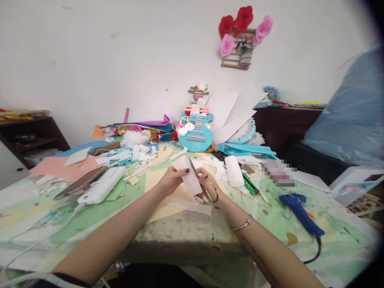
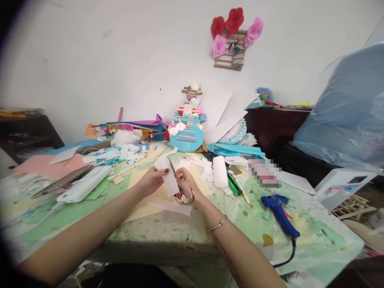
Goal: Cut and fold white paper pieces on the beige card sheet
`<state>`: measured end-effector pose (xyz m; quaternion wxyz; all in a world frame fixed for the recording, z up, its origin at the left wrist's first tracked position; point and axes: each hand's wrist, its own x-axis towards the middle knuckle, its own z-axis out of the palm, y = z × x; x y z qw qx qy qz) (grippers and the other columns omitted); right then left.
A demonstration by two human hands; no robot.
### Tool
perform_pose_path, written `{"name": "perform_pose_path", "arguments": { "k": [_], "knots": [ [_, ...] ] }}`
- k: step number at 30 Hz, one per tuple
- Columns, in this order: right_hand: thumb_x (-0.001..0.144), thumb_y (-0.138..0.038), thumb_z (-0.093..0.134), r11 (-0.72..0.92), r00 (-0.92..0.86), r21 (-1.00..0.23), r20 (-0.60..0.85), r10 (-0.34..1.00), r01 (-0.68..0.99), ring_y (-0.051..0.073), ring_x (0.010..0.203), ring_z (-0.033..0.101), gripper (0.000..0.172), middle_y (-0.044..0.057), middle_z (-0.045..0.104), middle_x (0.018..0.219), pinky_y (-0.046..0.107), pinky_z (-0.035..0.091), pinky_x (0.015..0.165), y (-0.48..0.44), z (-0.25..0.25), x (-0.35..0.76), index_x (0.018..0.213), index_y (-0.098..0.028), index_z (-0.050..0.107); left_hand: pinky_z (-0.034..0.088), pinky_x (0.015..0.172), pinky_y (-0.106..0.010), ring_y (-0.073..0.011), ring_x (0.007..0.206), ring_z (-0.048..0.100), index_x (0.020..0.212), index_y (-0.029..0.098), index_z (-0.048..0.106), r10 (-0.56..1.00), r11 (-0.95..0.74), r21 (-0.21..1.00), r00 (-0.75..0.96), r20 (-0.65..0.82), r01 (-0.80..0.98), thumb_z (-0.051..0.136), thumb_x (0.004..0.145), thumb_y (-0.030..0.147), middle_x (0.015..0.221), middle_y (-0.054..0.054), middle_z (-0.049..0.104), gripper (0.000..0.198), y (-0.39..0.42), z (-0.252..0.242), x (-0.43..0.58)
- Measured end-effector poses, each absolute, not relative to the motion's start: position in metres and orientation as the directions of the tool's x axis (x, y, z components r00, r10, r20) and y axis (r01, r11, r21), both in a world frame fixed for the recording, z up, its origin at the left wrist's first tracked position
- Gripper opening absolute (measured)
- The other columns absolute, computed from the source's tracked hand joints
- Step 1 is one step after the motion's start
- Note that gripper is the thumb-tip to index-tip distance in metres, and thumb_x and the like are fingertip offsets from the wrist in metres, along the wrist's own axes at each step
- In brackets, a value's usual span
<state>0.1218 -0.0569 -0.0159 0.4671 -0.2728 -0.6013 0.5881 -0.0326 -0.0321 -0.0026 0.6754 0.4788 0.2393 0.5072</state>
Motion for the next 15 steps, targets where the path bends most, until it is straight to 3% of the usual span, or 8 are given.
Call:
{"name": "perform_pose_path", "arguments": {
  "k": [7,15],
  "knots": [
    [0.069,-0.069,0.047,0.116,-0.435,-0.944,0.249,0.865,-0.309,0.009,0.042,0.042,0.051,-0.005,0.046,0.058,0.021,0.034,0.04,-0.0577,-0.0166,0.123,0.089,-0.022,0.042,0.046,0.065,-0.027,-0.0159,0.065,0.062,0.08,0.011,0.069,0.889,0.026,0.92,0.429,0.158,-0.391,0.073,0.064,0.021,0.075,-0.007,0.069,0.019,-0.0326,-0.0075,-0.0314],
    [0.07,-0.065,0.05,0.201,-0.373,-0.936,0.304,0.877,-0.29,0.006,0.036,0.03,0.048,-0.01,0.036,0.048,0.017,0.024,0.035,-0.0522,-0.0205,0.1234,0.087,-0.022,0.041,0.046,0.066,-0.027,-0.0161,0.066,0.062,0.081,0.011,0.07,0.89,0.025,0.92,0.428,0.157,-0.39,0.072,0.065,0.02,0.074,-0.007,0.069,0.018,-0.0336,-0.0088,-0.0286]
  ]
}}
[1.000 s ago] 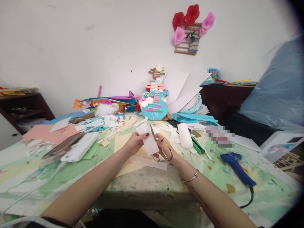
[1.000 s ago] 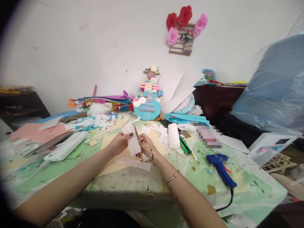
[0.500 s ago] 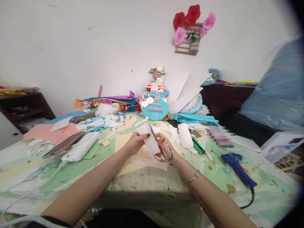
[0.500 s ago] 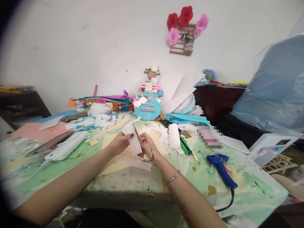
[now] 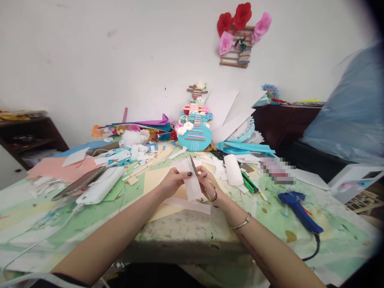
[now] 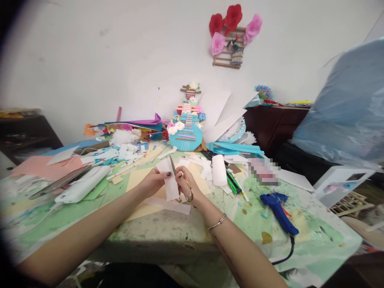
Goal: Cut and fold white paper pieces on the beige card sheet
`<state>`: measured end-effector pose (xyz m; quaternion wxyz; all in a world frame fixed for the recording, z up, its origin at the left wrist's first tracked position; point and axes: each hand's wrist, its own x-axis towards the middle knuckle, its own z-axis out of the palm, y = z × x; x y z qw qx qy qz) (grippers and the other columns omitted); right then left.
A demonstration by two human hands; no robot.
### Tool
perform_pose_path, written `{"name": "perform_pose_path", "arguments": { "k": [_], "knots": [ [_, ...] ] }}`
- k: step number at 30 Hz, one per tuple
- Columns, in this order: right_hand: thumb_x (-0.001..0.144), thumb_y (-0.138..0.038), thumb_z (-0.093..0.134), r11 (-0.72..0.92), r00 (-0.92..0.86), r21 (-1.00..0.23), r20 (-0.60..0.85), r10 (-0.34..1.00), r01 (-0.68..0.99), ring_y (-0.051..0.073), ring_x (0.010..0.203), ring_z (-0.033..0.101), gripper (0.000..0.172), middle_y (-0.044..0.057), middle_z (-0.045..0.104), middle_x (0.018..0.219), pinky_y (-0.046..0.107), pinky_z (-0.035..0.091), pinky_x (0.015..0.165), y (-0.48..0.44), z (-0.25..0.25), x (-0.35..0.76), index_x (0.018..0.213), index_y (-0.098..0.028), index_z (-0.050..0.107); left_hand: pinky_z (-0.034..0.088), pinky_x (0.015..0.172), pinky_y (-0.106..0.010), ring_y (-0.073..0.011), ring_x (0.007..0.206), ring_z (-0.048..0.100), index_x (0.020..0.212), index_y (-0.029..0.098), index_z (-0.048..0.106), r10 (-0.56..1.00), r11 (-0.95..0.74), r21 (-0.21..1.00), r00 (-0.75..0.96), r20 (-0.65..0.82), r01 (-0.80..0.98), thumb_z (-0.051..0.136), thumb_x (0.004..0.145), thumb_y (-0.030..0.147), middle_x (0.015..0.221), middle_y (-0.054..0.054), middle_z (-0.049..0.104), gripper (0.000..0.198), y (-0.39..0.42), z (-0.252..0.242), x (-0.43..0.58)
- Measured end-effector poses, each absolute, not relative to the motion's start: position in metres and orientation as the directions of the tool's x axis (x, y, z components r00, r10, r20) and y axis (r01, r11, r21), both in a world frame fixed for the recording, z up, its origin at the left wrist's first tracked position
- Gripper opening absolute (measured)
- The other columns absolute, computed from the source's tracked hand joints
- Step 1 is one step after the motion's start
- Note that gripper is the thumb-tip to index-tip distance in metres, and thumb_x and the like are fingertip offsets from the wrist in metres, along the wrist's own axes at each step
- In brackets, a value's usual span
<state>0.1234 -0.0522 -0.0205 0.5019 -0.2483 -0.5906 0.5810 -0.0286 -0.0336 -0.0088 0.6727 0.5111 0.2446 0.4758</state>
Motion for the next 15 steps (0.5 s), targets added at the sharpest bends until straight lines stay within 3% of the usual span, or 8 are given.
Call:
{"name": "perform_pose_path", "arguments": {
  "k": [15],
  "knots": [
    [0.063,-0.064,0.057,0.243,-0.365,-0.932,0.332,0.87,-0.269,0.006,0.027,0.033,0.052,-0.012,0.042,0.04,0.015,0.024,0.028,-0.0537,-0.0177,0.1242,0.087,-0.023,0.037,0.046,0.066,-0.027,-0.0143,0.062,0.061,0.077,0.013,0.069,0.885,0.059,0.905,0.441,0.148,-0.421,0.073,0.064,0.02,0.072,-0.005,0.068,0.015,-0.0352,-0.0092,-0.0269]
  ]
}}
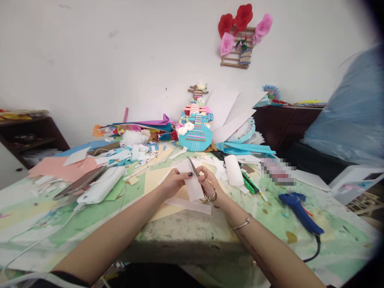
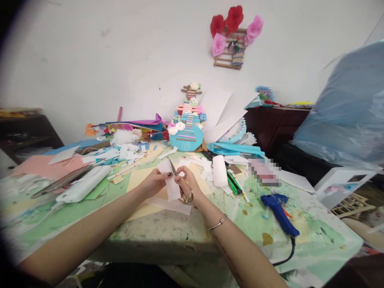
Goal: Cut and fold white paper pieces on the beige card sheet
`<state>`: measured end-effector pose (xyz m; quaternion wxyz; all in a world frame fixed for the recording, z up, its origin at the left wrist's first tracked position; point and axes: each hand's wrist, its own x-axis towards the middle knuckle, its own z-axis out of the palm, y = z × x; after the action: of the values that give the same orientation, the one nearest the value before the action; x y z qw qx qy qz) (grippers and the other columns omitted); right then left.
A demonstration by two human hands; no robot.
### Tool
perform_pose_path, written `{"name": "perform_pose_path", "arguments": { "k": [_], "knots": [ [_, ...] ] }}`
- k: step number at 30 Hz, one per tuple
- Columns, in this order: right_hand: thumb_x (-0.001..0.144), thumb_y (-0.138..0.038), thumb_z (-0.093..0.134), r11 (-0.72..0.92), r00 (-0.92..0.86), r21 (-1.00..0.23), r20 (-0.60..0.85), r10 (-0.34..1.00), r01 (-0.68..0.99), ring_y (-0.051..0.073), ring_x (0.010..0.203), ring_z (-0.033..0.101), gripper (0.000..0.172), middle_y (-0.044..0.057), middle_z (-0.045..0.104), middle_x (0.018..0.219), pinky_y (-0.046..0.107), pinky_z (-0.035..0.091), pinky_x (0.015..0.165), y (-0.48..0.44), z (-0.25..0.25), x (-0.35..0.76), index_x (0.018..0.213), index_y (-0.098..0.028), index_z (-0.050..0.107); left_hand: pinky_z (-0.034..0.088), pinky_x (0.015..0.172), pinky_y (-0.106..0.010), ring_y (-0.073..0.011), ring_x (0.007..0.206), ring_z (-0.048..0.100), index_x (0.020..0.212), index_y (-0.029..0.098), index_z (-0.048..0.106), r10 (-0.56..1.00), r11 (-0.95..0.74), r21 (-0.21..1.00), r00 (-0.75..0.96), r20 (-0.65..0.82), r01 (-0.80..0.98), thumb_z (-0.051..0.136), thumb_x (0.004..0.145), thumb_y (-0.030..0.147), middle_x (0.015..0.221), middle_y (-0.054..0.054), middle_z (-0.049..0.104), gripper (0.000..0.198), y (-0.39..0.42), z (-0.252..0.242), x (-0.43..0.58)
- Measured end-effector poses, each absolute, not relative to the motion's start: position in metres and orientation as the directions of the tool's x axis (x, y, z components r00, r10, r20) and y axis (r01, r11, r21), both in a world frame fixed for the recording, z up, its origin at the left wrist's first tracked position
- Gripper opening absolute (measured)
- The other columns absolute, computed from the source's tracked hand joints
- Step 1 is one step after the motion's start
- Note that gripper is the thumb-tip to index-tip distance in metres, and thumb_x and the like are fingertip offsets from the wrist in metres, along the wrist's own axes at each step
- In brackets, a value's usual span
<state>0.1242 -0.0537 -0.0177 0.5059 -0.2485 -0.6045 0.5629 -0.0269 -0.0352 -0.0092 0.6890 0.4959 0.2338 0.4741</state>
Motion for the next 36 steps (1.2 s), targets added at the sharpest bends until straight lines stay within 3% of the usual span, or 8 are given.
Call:
{"name": "perform_pose_path", "arguments": {
  "k": [5,10,15,21,24,29,34,36],
  "knots": [
    [0.065,-0.065,0.055,0.26,-0.317,-0.94,0.322,0.892,-0.223,0.007,0.023,0.03,0.051,-0.012,0.042,0.033,0.015,0.021,0.025,-0.052,-0.015,0.124,0.086,-0.022,0.037,0.047,0.066,-0.028,-0.0162,0.065,0.062,0.08,0.011,0.069,0.899,0.083,0.906,0.424,0.112,-0.416,0.074,0.063,0.021,0.074,-0.007,0.069,0.021,-0.034,-0.009,-0.027],
    [0.07,-0.068,0.047,0.247,-0.084,-0.889,0.3,0.95,-0.385,0.006,0.024,0.026,0.048,-0.011,0.037,0.031,0.017,0.021,0.029,-0.047,0.002,0.133,0.078,-0.022,0.038,0.048,0.067,-0.027,-0.0157,0.069,0.063,0.081,0.015,0.068,0.96,0.051,0.908,0.271,0.07,-0.415,0.075,0.059,0.023,0.081,-0.006,0.069,0.025,-0.014,-0.008,-0.038],
    [0.072,-0.071,0.041,0.311,0.151,-0.833,0.272,0.95,-0.458,0.006,0.026,0.026,0.051,-0.008,0.031,0.032,0.02,0.018,0.029,-0.041,0.014,0.15,0.062,-0.022,0.034,0.05,0.064,-0.03,-0.0205,0.073,0.064,0.08,0.014,0.069,0.948,0.06,0.997,0.312,-0.069,0.039,0.08,0.048,0.025,0.083,-0.01,0.07,0.035,0.032,-0.001,-0.048],
    [0.071,-0.069,0.046,0.288,0.177,-0.831,0.231,0.957,-0.475,0.006,0.028,0.028,0.05,-0.008,0.035,0.035,0.019,0.021,0.03,-0.039,0.009,0.149,0.063,-0.021,0.034,0.049,0.061,-0.031,-0.0235,0.074,0.063,0.079,0.014,0.069,0.953,-0.043,0.98,0.302,-0.018,0.194,0.083,0.039,0.025,0.082,-0.011,0.07,0.044,0.083,0.002,-0.014],
    [0.071,-0.067,0.049,0.237,0.145,-0.828,0.189,0.971,-0.509,0.005,0.028,0.027,0.049,-0.008,0.037,0.037,0.018,0.019,0.03,-0.039,0.006,0.147,0.063,-0.021,0.033,0.048,0.06,-0.031,-0.0254,0.074,0.063,0.08,0.012,0.068,0.969,-0.091,0.945,0.245,0.012,0.314,0.083,0.036,0.025,0.082,-0.012,0.069,0.048,0.097,-0.001,-0.001],
    [0.074,-0.065,0.047,0.265,0.159,-0.817,0.213,0.964,-0.512,0.006,0.03,0.028,0.047,-0.008,0.036,0.036,0.019,0.021,0.032,-0.039,0.006,0.15,0.063,-0.021,0.032,0.043,0.069,-0.028,-0.0282,0.094,0.058,0.081,0.015,0.066,0.989,-0.147,0.817,0.086,0.12,0.558,0.08,0.04,0.022,0.093,-0.011,0.066,0.044,0.098,0.007,-0.023],
    [0.075,-0.063,0.047,0.26,0.1,-0.82,0.243,0.965,-0.509,0.006,0.03,0.028,0.046,-0.008,0.036,0.036,0.019,0.02,0.032,-0.043,0.008,0.148,0.063,-0.021,0.032,0.04,0.065,-0.032,-0.038,0.089,0.057,0.051,0.017,0.055,0.999,-0.014,0.639,-0.018,0.044,0.769,0.083,0.029,0.024,0.065,-0.012,0.064,0.037,0.07,0.014,-0.067],
    [0.075,-0.063,0.047,0.256,0.074,-0.833,0.253,0.965,-0.491,0.006,0.03,0.029,0.046,-0.007,0.037,0.036,0.019,0.02,0.032,-0.044,0.008,0.146,0.063,-0.021,0.033,0.04,0.062,-0.031,-0.0369,0.083,0.059,0.05,0.018,0.054,0.999,0.029,0.596,-0.039,0.004,0.803,0.083,0.028,0.028,0.06,-0.01,0.062,0.038,0.055,0.01,-0.077]
  ]
}}
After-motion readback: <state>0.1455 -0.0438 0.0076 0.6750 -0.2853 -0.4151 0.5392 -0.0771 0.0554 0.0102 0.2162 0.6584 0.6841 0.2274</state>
